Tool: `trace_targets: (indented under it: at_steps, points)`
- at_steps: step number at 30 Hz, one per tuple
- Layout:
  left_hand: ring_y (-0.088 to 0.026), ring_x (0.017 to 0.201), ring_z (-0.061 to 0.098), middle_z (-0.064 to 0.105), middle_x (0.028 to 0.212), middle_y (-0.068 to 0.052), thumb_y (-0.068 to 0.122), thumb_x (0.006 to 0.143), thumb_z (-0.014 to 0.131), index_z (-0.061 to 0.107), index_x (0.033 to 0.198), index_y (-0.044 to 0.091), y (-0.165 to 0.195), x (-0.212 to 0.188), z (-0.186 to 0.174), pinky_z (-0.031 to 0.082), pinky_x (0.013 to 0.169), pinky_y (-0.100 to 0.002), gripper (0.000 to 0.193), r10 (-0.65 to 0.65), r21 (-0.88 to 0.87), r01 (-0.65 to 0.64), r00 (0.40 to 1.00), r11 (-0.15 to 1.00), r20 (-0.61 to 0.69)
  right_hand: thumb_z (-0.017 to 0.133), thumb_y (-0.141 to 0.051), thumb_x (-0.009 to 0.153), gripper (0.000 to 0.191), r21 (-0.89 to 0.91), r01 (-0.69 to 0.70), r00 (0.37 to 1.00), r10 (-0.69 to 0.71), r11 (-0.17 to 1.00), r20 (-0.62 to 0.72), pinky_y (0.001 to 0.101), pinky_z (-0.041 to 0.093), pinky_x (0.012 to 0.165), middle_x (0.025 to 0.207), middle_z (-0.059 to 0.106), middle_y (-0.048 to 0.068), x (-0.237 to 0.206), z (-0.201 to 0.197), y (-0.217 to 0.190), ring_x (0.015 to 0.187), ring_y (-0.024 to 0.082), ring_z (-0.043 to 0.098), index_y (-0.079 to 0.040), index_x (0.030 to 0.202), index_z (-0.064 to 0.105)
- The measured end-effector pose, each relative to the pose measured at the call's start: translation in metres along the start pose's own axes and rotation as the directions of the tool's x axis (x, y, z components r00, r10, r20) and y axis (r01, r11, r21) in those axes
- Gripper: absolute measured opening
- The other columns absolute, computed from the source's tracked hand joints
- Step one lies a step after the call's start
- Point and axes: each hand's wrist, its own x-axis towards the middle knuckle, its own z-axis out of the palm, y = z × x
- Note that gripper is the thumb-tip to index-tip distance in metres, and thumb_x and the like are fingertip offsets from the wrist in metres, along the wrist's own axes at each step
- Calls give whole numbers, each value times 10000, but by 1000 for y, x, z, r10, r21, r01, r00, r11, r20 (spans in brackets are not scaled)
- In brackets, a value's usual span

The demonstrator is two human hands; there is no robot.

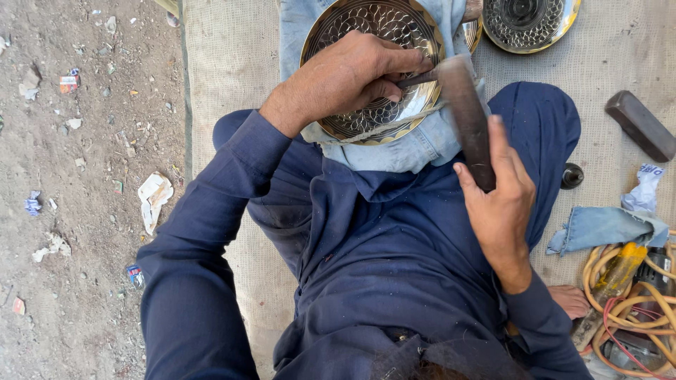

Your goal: The person sits cross-legged on a mat outdoors and decorates brass plates by hand. They hold a small punch against the plate surface with one hand and strike it repeatedly with a wooden mallet in the other hand, repositioning the punch to work patterned designs across the plate, and rotate or swap plates between passes.

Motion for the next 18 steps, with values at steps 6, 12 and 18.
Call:
trace_targets:
  at_steps: [6, 12, 18]
  points:
    - [-352, 990, 724, 743, 1100, -151, 81, 884, 797, 636, 1314, 38, 2, -2, -1, 563, 855, -430, 461, -4, 10, 4, 998, 1000, -58, 807, 37, 970, 745, 165, -57, 998, 61, 985, -23, 286, 562, 917, 1222, 677, 176, 15, 3, 2, 986, 141, 663, -2, 1601, 415]
    - [-331, 938, 741, 739, 1070, -154, 90, 903, 810, 629, 1330, 53, 8, -13, 6, 574, 806, -416, 465, -133, 22, 139, 977, 990, -167, 828, 41, 976, 719, 135, 62, 996, -71, 989, 58, 288, 545, 927, 1147, 676, 155, 46, -12, 3, 988, 136, 642, -2, 1599, 471]
    - [-313, 913, 725, 716, 1055, -142, 76, 944, 803, 589, 1356, 81, 15, -28, 19, 570, 789, -381, 465, -249, -24, 258, 899, 966, -360, 827, -14, 915, 672, 21, 202, 972, -203, 979, 119, 344, 554, 856, 1123, 711, 175, 96, -36, -29, 938, 230, 686, -41, 1517, 529]
